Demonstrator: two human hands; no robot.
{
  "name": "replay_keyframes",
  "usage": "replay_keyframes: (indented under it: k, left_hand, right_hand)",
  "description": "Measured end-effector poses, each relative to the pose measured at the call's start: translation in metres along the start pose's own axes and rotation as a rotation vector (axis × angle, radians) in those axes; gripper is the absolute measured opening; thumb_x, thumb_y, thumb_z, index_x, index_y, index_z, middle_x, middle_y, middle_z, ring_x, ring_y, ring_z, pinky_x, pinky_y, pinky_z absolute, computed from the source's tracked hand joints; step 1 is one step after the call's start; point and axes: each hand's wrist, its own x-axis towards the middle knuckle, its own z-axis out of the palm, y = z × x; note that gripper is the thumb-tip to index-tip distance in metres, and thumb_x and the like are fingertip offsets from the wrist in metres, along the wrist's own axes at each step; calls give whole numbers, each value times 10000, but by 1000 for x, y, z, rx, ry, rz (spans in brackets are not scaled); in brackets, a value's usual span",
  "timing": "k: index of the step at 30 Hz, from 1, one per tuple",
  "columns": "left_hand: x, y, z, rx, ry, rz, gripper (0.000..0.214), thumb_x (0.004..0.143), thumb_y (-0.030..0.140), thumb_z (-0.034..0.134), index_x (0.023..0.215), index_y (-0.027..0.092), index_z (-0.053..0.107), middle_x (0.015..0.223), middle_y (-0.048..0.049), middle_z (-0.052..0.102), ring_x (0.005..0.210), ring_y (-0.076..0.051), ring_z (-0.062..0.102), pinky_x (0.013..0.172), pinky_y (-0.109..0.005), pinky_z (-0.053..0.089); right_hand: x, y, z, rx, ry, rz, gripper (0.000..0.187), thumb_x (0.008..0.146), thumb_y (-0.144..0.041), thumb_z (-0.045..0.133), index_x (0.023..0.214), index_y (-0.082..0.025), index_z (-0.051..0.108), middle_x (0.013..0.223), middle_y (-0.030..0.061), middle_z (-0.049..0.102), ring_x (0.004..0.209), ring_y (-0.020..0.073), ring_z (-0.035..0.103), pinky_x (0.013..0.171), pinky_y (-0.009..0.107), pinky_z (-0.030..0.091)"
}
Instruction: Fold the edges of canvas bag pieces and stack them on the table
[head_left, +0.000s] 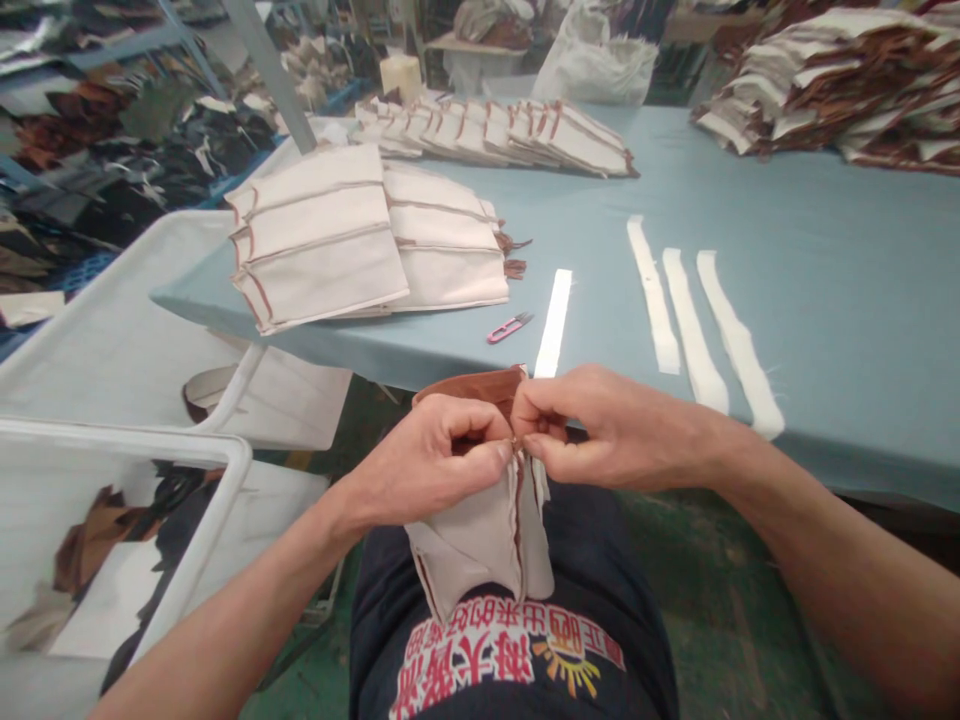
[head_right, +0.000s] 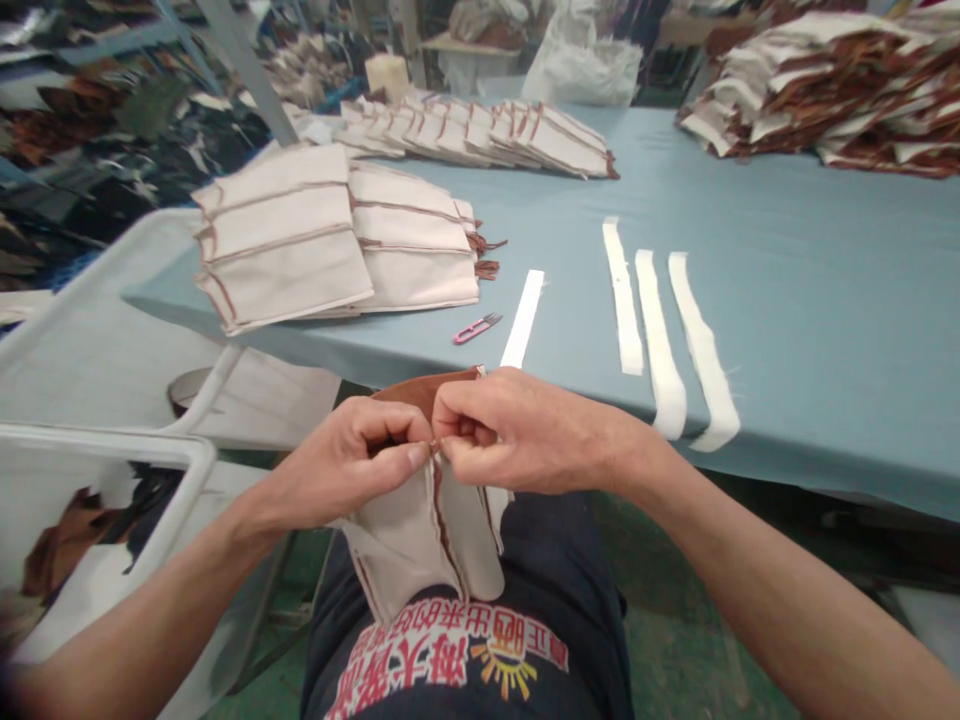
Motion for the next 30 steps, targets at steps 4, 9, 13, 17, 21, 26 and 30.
replay_keyframes:
  k: [4, 9, 13, 17, 21, 26, 30]
  left_hand:
    - [-1, -2, 2, -115, 8, -70, 202, 769, 244, 541, 596, 160, 478, 572, 56, 381, 538, -65, 316, 477, -190, 256]
    - [-3, 0, 1, -189, 16, -121, 198, 748, 286, 556, 609, 162, 487, 598, 43, 390, 568, -83, 345, 511, -208, 284]
    - [-3, 2, 1, -210, 31, -105, 201, 762, 299, 553, 628, 153, 529, 605, 36, 432, 572, -90, 372, 515, -213, 297]
    - [-1, 2, 2, -170, 62, -107, 212, 757, 318, 584, 640, 149, 534, 610, 44, 439, 563, -79, 360, 503, -205, 282]
    - [0, 1, 3, -135, 82, -140, 161, 744, 273, 553, 646, 146, 546, 622, 40, 470, 582, -84, 391, 518, -201, 298]
    - [0, -2, 1, -178, 89, -138, 132, 740, 238, 538, 652, 144, 564, 642, 35, 505, 584, -83, 415, 519, -195, 318]
    - [-2, -2, -2, -158, 69, -127, 164, 773, 261, 558, 669, 136, 575, 644, 36, 495, 591, -82, 408, 524, -195, 318]
  right_hand:
    - [5, -6, -4, -204, -9, -125, 161, 738, -74, 526, 677, -201, 447, 622, -60, 473, 551, 89, 361, 545, 250, 236]
    - [6, -10, -10, -264, 3, -203, 140, 767, -66, 506, 720, -198, 498, 657, -49, 512, 576, 96, 380, 566, 258, 242]
    - [7, -8, -16, -128, -58, -137, 124, 772, -84, 504, 725, -199, 519, 620, -63, 503, 544, 86, 391, 533, 234, 260]
    - [9, -1, -14, -60, -45, -74, 103, 812, -142, 495, 729, -197, 519, 614, -58, 492, 543, 90, 387, 511, 224, 260]
    - [12, 4, -10, -8, -57, -56, 91, 818, -164, 492, 734, -193, 514, 614, -59, 485, 543, 88, 384, 511, 216, 272]
    - [13, 5, -8, -11, -41, -34, 83, 808, -144, 490, 747, -187, 525, 617, -58, 496, 544, 86, 383, 529, 224, 272]
    - [13, 4, -7, -5, -19, -50, 103, 827, -156, 499, 732, -189, 520, 609, -62, 486, 542, 86, 381, 534, 226, 271]
